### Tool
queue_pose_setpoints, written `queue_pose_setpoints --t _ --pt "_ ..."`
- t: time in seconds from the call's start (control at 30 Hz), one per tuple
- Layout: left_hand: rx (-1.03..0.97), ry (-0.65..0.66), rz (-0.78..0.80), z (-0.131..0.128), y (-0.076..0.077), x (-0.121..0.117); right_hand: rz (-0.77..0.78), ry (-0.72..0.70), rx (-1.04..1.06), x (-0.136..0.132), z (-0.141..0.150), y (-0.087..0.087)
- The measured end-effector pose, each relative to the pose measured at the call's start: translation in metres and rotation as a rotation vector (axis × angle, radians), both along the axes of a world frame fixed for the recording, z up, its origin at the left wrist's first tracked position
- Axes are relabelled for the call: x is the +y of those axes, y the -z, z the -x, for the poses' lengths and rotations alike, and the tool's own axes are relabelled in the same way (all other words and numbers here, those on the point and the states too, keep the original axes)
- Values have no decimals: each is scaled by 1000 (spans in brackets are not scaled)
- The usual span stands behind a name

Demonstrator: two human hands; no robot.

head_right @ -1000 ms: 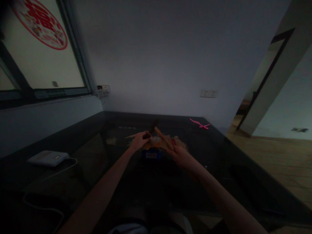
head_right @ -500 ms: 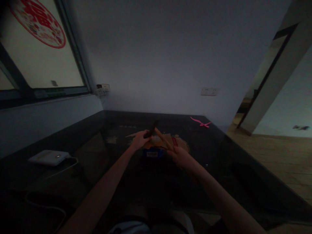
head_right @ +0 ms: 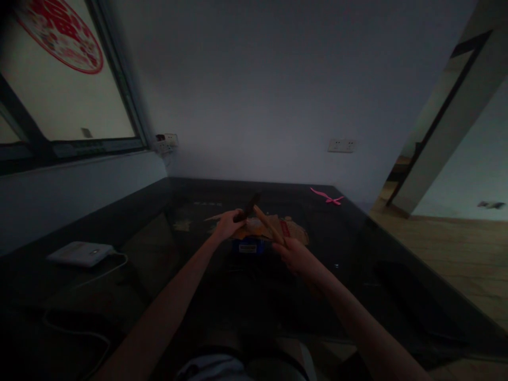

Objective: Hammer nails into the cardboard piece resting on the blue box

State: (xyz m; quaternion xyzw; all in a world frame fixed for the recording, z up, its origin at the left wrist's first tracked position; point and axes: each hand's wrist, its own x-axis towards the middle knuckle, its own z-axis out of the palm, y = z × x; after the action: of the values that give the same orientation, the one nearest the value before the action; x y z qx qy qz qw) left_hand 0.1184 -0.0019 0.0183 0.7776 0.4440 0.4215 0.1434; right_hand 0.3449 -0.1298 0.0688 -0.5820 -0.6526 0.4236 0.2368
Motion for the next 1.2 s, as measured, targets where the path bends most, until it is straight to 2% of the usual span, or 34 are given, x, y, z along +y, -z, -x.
queue_pose_setpoints --t 0.17,0.37,0.57,0.8,1.0,1.2 --pt "-7 25 8 1 -2 -2 -71 7 94 -2 1 -1" --pt "15 -12 0 1 1 0 -25 -2 -20 -1 4 3" --pt "-7 0 25 0 -2 -2 -112 18 84 -3 3 1" --pt "48 -33 -11 1 2 1 -86 -44 -45 0 1 5" --pt "-7 9 13 1 1 0 -148 -7 41 -2 1 -1" --pt "26 4 -3 1 2 1 -83 -22 -28 2 0 8"
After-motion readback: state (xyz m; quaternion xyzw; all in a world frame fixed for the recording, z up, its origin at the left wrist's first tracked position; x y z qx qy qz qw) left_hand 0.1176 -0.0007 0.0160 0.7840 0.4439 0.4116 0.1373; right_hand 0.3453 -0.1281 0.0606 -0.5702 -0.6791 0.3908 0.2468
